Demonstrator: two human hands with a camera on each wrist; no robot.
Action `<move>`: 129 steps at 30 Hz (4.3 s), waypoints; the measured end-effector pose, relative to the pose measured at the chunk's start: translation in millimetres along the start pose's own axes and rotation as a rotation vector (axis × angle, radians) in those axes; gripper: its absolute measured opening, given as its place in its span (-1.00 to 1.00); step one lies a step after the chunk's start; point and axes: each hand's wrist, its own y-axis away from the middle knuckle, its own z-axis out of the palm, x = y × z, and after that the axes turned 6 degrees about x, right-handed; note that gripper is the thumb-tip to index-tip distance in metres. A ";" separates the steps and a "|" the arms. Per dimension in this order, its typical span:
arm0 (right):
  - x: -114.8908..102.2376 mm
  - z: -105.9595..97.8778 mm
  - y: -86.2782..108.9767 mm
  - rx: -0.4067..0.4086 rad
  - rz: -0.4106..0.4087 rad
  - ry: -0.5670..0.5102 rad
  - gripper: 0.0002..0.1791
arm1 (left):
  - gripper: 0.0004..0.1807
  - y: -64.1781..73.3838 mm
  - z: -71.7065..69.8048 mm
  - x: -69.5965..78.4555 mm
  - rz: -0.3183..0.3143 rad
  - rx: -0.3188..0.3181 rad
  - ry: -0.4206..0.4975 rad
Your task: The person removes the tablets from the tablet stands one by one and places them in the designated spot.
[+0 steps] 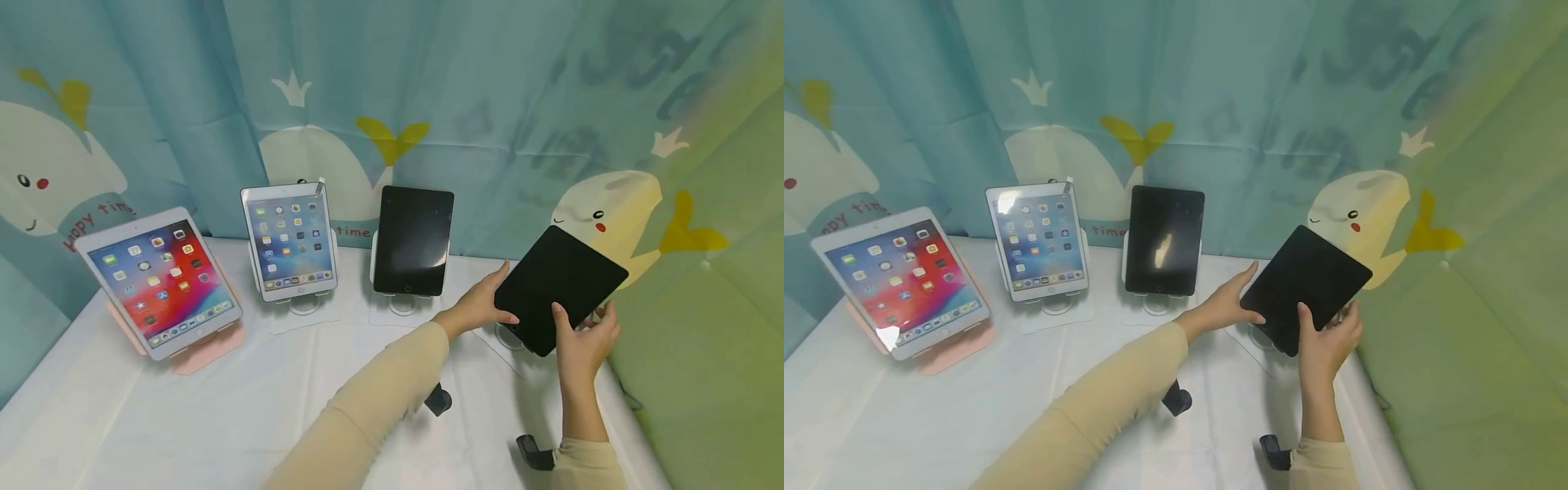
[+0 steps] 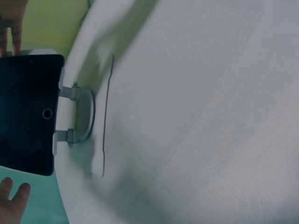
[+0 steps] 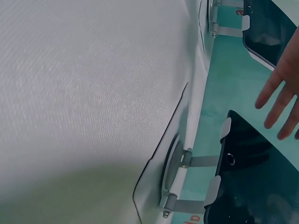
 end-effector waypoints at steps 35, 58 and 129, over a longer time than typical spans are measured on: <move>14.8 13.4 2.7 0.224 0.025 -0.361 -0.45 | -0.04 -0.5 14.9 -15.5 -0.030 0.096 0.106; 39.9 3.4 3.6 0.179 -0.379 -0.128 -0.40 | -0.34 -3.2 20.7 9.4 0.041 0.335 -0.170; -22.4 -33.6 27.0 -0.243 -0.471 -0.245 -0.29 | -0.35 80.4 -33.6 -7.6 0.306 0.461 -0.031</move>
